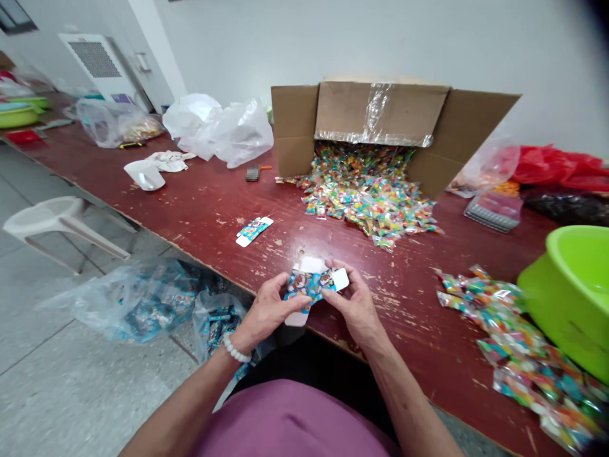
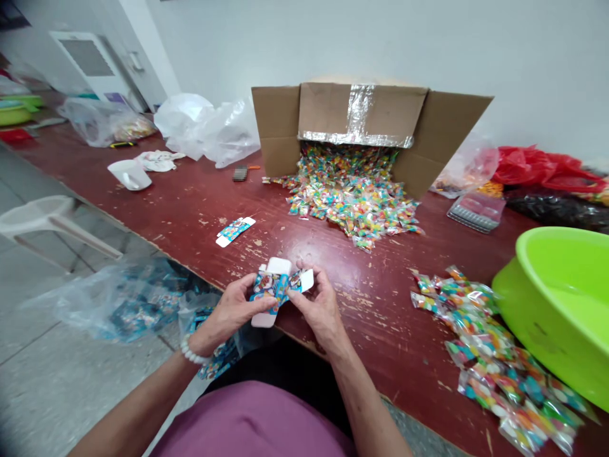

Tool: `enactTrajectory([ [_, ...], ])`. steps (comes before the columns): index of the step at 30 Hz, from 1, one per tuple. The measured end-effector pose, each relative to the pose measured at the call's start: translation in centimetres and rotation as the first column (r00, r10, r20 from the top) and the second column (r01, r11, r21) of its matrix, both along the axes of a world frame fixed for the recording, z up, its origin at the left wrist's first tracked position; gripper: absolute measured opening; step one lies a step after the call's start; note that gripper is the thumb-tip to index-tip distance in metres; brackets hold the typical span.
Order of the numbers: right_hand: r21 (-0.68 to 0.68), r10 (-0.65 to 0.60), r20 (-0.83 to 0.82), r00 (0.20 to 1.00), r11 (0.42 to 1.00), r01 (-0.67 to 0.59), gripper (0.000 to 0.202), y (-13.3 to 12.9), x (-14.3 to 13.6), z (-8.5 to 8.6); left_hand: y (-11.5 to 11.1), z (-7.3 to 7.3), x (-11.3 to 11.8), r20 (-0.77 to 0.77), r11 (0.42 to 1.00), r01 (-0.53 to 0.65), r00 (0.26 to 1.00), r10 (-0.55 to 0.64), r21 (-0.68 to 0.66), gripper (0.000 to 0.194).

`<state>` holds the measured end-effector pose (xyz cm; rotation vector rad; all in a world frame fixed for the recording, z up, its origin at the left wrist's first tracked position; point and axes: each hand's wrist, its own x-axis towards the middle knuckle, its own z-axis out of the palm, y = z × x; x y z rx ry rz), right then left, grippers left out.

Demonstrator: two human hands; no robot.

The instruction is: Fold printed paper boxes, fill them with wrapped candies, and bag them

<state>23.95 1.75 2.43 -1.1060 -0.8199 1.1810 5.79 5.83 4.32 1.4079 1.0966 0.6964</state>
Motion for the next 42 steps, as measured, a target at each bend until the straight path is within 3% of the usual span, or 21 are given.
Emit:
enactTrajectory([
  [3, -0.034, -0.1, 0.235, 0.967, 0.993, 0.111, 0.068, 0.3, 2.3, -0.7, 0.0, 0.3, -0.3, 0.193, 0.984, 0.015, 0.981, 0.02, -0.176, 0.045],
  [4, -0.014, -0.188, 0.373, 0.909, 0.978, 0.208, 0.071, 0.2, 3.1, -0.8, -0.1, 0.4, -0.5, 0.23, 0.972, 0.019, 0.972, 0.037, -0.236, 0.048],
  [6, 0.118, -0.35, 0.619, 0.703, 0.927, 0.357, 0.067, -0.4, 3.8, -0.4, -0.4, 0.4, -0.8, 0.27, 0.935, 0.053, 0.962, 0.046, -0.351, 0.052],
  [8, 0.255, -0.387, 0.727, 0.566, 0.919, 0.301, 0.044, -1.4, 3.3, 0.4, -0.8, 0.4, -0.8, 0.294, 0.892, 0.131, 0.956, 0.002, -0.432, 0.053],
  [10, 0.308, -0.315, 0.755, 0.574, 0.945, 0.114, 0.022, -2.4, 1.5, 1.5, -1.4, 0.3, -0.6, 0.314, 0.871, 0.221, 0.946, -0.082, -0.439, 0.052],
  [13, 0.284, -0.184, 0.792, 0.582, 0.955, -0.085, 0.016, -3.2, -1.5, 2.3, -2.5, 0.4, -0.1, 0.266, 0.902, 0.272, 0.946, -0.187, -0.334, 0.048],
  [17, 0.101, 0.076, 0.744, 0.664, 0.969, -0.223, 0.008, -3.3, -2.6, 2.3, -4.0, 0.5, -0.6, 0.087, 0.93, 0.278, 0.96, -0.265, -0.24, 0.031],
  [20, 0.057, 0.188, 0.686, 0.703, 0.949, -0.309, 0.009, -3.7, -2.3, 2.4, -4.7, 0.6, -1.7, 0.002, 0.917, 0.319, 0.945, -0.328, -0.241, 0.022],
  [22, 0.065, 0.235, 0.666, 0.708, 0.927, -0.369, 0.01, -4.1, -2.3, 2.5, -5.0, 0.5, -2.7, 0.068, 0.877, 0.39, 0.919, -0.387, -0.281, 0.024],
  [27, 0.003, 0.322, 0.651, 0.687, 0.904, -0.426, 0.011, -5.1, -3.3, 2.4, -4.6, -0.5, -4.7, 0.386, 0.678, 0.571, 0.819, -0.426, -0.464, 0.042],
  [29, -0.006, 0.311, 0.684, 0.66, 0.907, -0.422, 0.009, -5.0, -3.4, 2.4, -4.2, -0.7, -4.9, 0.387, 0.661, 0.573, 0.818, -0.425, -0.485, 0.041],
  [32, -0.031, 0.415, 0.585, 0.697, 0.87, -0.492, 0.006, -4.6, -3.1, 2.5, -3.9, -0.6, -4.5, 0.343, 0.678, 0.588, 0.809, -0.477, -0.442, 0.038],
  [36, -0.061, 0.547, 0.448, 0.707, 0.808, -0.586, 0.012, -4.2, -2.4, 2.7, -4.5, -0.3, -3.8, 0.219, 0.752, 0.549, 0.835, -0.504, -0.365, 0.034],
  [42, -0.031, 0.31, 0.784, 0.537, 0.884, -0.466, 0.037, -4.9, -2.4, 2.3, -4.5, 0.3, -3.1, 0.076, 0.854, 0.364, 0.929, -0.362, -0.373, 0.024],
])
